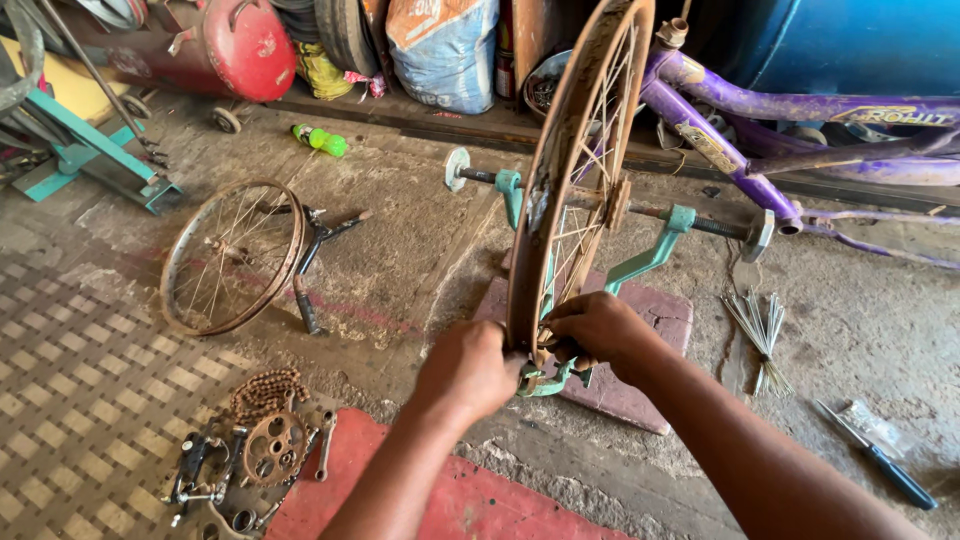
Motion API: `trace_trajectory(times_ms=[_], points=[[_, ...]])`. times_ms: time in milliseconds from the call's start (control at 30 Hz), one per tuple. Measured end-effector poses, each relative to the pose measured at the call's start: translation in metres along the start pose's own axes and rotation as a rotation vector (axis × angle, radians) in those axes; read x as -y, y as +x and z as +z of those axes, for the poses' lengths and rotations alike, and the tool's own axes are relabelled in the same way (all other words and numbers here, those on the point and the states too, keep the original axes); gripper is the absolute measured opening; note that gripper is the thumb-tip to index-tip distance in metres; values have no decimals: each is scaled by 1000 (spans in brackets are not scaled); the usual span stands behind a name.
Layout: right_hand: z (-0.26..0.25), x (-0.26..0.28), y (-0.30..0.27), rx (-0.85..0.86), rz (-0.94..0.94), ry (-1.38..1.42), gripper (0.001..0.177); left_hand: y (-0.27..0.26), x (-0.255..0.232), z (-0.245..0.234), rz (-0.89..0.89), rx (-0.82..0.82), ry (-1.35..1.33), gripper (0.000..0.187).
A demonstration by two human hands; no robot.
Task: The person secures a bicycle wheel onto a green truing stand by tightening the axle nuts. They then rotate the wheel and use a spoke wrench to adjust the tension of the spokes.
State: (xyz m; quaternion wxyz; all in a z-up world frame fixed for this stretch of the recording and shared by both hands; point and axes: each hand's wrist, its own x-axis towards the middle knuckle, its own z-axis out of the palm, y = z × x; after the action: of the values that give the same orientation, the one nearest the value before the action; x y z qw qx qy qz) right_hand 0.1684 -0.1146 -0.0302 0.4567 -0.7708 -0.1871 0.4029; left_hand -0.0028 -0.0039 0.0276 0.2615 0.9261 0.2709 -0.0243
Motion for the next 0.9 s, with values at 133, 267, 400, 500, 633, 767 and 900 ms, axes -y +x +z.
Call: trace_trajectory(times_ms=[133,267,400,500,633,767,900], points=[[5,-8,9,-46,-27,-58,21,-12,-10,-28,138,-192,30,18],[4,-16,22,-78,-114,-487,24,-16,-16,-32,135,-213,52,20],[-21,-15,24,-116,60,-590,33,-12,-7,-26,45,-103,55,20],[-39,-5,16,-230,41,-413,26,-8,1,-15,29,-31,42,17],[-47,9,1,-228,-41,-310,28,2,8,-3,-60,159,85,19],[-39,16,-7,-107,-67,-231,33,7,9,-3,44,11,105,23],[-30,15,-11,15,-70,-56,39,7,5,-3,10,-12,150,23]])
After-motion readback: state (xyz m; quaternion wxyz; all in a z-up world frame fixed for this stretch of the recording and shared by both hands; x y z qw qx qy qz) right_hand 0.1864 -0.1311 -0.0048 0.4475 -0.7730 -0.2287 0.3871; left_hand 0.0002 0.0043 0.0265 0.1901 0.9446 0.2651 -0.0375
